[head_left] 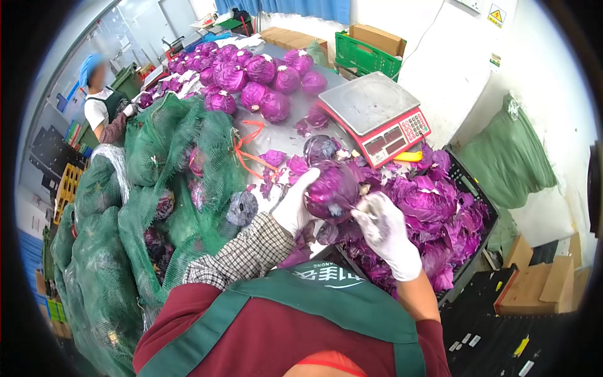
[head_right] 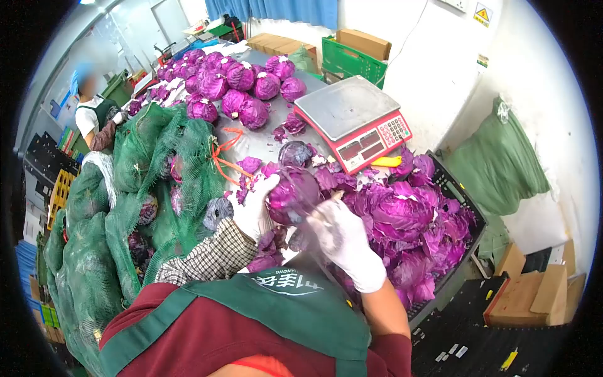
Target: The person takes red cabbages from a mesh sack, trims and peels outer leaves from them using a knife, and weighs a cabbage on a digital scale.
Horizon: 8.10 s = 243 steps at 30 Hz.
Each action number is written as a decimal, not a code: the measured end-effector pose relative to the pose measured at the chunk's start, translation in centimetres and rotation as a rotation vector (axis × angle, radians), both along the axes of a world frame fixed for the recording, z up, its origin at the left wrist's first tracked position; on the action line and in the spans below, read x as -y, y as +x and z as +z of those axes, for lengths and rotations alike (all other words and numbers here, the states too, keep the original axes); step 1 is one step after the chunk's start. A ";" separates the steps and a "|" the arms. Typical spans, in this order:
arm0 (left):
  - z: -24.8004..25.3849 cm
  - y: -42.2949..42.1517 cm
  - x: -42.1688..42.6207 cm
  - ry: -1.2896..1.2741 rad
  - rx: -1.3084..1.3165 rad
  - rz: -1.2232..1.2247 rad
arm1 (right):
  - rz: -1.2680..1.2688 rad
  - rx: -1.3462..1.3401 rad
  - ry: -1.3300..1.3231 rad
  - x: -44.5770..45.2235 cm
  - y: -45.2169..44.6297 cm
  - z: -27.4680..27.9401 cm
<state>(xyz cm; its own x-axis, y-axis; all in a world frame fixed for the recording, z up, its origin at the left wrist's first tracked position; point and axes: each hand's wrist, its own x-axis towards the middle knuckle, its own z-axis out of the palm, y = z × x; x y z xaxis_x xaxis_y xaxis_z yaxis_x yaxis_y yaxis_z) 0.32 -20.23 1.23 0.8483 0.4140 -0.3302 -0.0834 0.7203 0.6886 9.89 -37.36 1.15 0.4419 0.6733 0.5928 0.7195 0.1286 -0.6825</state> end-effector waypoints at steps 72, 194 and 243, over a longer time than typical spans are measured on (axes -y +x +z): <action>-6.9 -0.5 -4.2 -1.032 0.457 -0.953 | -0.382 -0.239 -0.012 -2.7 9.8 -8.5; -3.9 -26.0 -21.7 -0.036 0.566 1.077 | 0.484 -1.073 -0.340 -2.4 -11.5 -4.3; -7.9 -11.2 -4.2 1.703 -0.640 -0.271 | 0.145 0.052 -1.084 -8.9 -5.2 -11.8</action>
